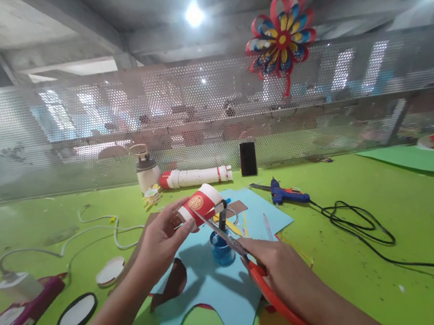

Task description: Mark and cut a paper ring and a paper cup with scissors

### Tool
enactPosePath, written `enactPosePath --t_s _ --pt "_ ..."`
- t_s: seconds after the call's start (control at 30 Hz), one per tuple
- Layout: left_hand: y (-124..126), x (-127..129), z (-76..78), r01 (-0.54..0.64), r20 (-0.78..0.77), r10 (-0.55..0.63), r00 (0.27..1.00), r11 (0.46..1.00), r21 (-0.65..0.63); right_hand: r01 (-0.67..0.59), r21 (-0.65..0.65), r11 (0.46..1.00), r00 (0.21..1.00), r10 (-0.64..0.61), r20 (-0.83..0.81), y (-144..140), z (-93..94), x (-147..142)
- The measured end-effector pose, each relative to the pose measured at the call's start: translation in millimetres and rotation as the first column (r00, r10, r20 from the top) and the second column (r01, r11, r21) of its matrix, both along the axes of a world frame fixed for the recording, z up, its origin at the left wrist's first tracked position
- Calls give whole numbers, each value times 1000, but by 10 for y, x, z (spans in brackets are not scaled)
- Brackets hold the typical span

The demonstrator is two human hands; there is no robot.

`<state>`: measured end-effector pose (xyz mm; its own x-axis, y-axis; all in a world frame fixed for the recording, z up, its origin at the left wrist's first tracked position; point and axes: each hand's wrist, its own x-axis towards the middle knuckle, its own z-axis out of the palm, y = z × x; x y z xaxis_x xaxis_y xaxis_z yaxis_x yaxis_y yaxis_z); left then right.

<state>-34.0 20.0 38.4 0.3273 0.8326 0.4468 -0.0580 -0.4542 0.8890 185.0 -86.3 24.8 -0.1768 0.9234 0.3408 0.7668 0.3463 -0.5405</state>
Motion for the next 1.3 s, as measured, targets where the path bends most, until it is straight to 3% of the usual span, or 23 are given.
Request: enactPosePath --t_s 0.1,0.2,0.37,0.67,1.2,1.3 --pt "-6 -14 38 44 34 -43 999 998 -33 -8 1 1000 1000 8 -9 30 -46 18" --pt "-17 -15 69 63 109 -47 993 987 -146 -15 -21 1000 999 14 -32 28 -57 8" --pt "6 -11 70 161 225 -87 970 929 -334 -24 -51 998 997 21 -70 44 -68 0" --pt "-24 6 55 38 117 -8 993 967 -253 -50 -57 997 997 46 -67 120 -116 32" --pt "-56 32 38 22 131 11 991 968 -250 13 -24 1000 998 -15 -56 -41 -62 -106" --pt "-49 33 45 90 206 -33 978 957 -275 19 -23 1000 998 -20 -58 -50 -55 -109"
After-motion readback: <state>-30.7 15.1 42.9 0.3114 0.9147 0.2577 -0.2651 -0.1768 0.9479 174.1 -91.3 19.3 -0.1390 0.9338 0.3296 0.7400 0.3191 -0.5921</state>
